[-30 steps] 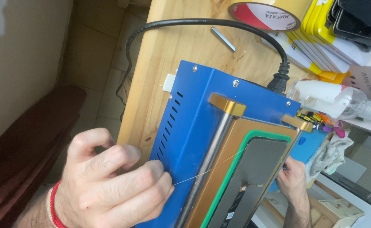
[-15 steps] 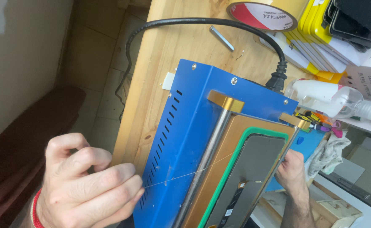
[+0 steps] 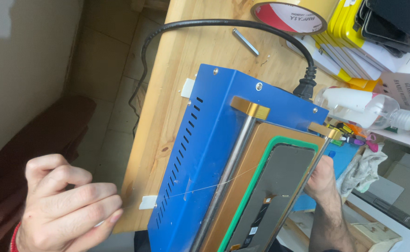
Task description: The person uses a thin wire to separate the screen from the frame of a smartphone held in a blue jig. They pull the wire along the edges of the device, occasionally spraying liquid onto the seam to aid separation.
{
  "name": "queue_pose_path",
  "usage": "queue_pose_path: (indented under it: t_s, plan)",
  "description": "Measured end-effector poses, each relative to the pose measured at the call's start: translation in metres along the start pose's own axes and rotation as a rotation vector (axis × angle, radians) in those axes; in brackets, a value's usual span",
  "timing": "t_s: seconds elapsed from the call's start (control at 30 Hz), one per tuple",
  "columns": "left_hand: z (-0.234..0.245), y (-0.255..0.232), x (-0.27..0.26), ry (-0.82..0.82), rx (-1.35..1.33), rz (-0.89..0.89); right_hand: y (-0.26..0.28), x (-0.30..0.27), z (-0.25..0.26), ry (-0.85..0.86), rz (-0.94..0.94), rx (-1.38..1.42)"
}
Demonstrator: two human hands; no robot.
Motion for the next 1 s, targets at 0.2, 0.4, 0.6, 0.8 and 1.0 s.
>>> queue_pose_path:
  t_s: [0.2,0.4,0.6,0.8,1.0]
  plan:
    - [0.004,0.004,-0.018,0.008,0.046,0.059,0.002,0.008,-0.003,-0.046,0.109,0.1]
    - [0.006,0.006,-0.035,0.025,0.067,0.121,0.016,0.019,-0.001,-0.106,0.161,0.128]
    - [0.009,0.0,-0.049,0.027,0.072,0.184,0.038,0.029,0.007,-0.113,0.132,0.204]
    - [0.011,-0.005,-0.064,0.032,0.095,0.259,0.042,0.031,0.011,-0.142,0.105,0.196]
    - [0.008,-0.012,-0.061,0.054,0.095,0.314,0.052,0.042,0.013,-0.133,0.149,0.26]
Point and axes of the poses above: each hand's wrist, its own x-axis towards the middle knuckle, its own z-axis out of the back of the hand, y = z × x, the point moved 4 cm from there along x, towards the middle knuckle, and after that the axes turned 2 degrees about z, right-handed, at the moved point
